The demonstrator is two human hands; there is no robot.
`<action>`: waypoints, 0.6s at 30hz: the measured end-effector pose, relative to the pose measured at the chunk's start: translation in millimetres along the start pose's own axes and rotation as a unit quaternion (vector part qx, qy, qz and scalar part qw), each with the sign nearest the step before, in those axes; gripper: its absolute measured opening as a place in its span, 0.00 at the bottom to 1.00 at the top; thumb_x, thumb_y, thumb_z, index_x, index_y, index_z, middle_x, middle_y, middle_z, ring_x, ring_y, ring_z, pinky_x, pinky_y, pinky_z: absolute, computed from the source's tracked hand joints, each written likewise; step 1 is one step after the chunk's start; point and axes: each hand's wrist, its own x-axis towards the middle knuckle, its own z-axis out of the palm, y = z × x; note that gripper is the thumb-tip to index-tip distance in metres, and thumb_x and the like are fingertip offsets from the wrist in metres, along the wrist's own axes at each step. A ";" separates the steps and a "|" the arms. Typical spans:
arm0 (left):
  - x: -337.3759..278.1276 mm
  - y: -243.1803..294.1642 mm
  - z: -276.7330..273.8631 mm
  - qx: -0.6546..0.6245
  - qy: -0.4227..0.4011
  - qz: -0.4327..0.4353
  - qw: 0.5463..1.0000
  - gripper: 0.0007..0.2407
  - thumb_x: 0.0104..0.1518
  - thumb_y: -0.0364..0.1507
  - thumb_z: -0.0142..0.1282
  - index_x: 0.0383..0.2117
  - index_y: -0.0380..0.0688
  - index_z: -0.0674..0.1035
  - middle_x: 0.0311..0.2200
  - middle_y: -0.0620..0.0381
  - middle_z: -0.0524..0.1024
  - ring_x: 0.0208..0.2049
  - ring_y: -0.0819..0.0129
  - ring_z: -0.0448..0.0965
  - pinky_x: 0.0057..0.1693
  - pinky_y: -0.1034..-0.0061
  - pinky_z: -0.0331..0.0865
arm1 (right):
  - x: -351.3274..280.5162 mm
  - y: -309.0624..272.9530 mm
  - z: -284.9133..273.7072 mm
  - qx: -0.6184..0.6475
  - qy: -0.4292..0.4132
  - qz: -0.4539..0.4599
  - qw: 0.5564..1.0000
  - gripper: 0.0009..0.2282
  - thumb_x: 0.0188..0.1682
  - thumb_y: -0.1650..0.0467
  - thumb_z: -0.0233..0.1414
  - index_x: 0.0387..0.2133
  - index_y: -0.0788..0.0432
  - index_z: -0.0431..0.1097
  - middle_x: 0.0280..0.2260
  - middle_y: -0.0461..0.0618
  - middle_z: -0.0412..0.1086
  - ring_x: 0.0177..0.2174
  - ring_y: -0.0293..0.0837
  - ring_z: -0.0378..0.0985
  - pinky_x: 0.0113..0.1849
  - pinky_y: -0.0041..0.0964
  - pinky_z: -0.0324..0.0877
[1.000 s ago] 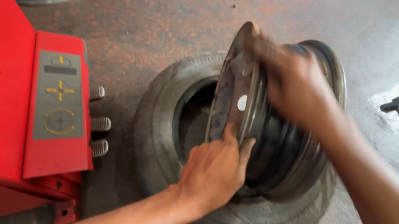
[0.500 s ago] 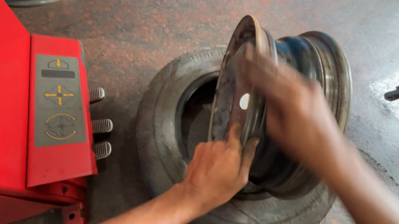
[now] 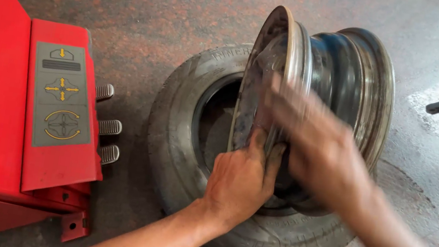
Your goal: The person scrubs a metal wheel rim with a small abrasive pad, rotating the rim to clean the inner barrel and outer edges. The rim is held over a tire on the floor in a workshop setting.
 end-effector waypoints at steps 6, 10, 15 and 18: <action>-36.1 8.7 7.8 -0.007 -0.019 -0.136 0.991 0.19 0.65 0.38 0.43 0.52 0.32 0.70 0.22 0.36 0.79 0.25 0.37 0.81 0.35 0.48 0.73 | 75.4 77.8 1.1 0.063 -0.022 0.050 0.997 0.20 0.51 0.81 0.47 0.57 0.58 0.72 0.58 0.58 0.71 0.57 0.57 0.73 0.59 0.47 0.68; -31.8 24.2 7.3 -0.017 -0.038 -0.174 0.984 0.20 0.68 0.40 0.40 0.51 0.30 0.69 0.26 0.33 0.79 0.30 0.35 0.81 0.40 0.48 0.74 | 74.5 74.4 -4.3 0.044 0.014 0.035 0.998 0.21 0.49 0.83 0.47 0.56 0.63 0.71 0.61 0.63 0.65 0.57 0.61 0.71 0.57 0.49 0.67; -0.8 40.6 -4.9 0.001 -0.042 -0.179 0.983 0.22 0.67 0.39 0.40 0.59 0.33 0.66 0.27 0.33 0.80 0.31 0.33 0.80 0.41 0.45 0.71 | 5.6 13.2 -8.3 0.001 0.004 -0.004 1.000 0.24 0.41 0.85 0.50 0.55 0.66 0.71 0.61 0.59 0.66 0.60 0.61 0.71 0.58 0.50 0.67; -1.3 40.0 -15.3 -0.010 -0.045 -0.149 0.988 0.24 0.67 0.38 0.41 0.63 0.31 0.63 0.25 0.35 0.80 0.29 0.34 0.81 0.40 0.45 0.71 | 9.3 8.8 -8.7 -0.030 -0.006 -0.035 0.999 0.27 0.39 0.88 0.47 0.54 0.64 0.72 0.60 0.58 0.68 0.61 0.59 0.71 0.58 0.48 0.65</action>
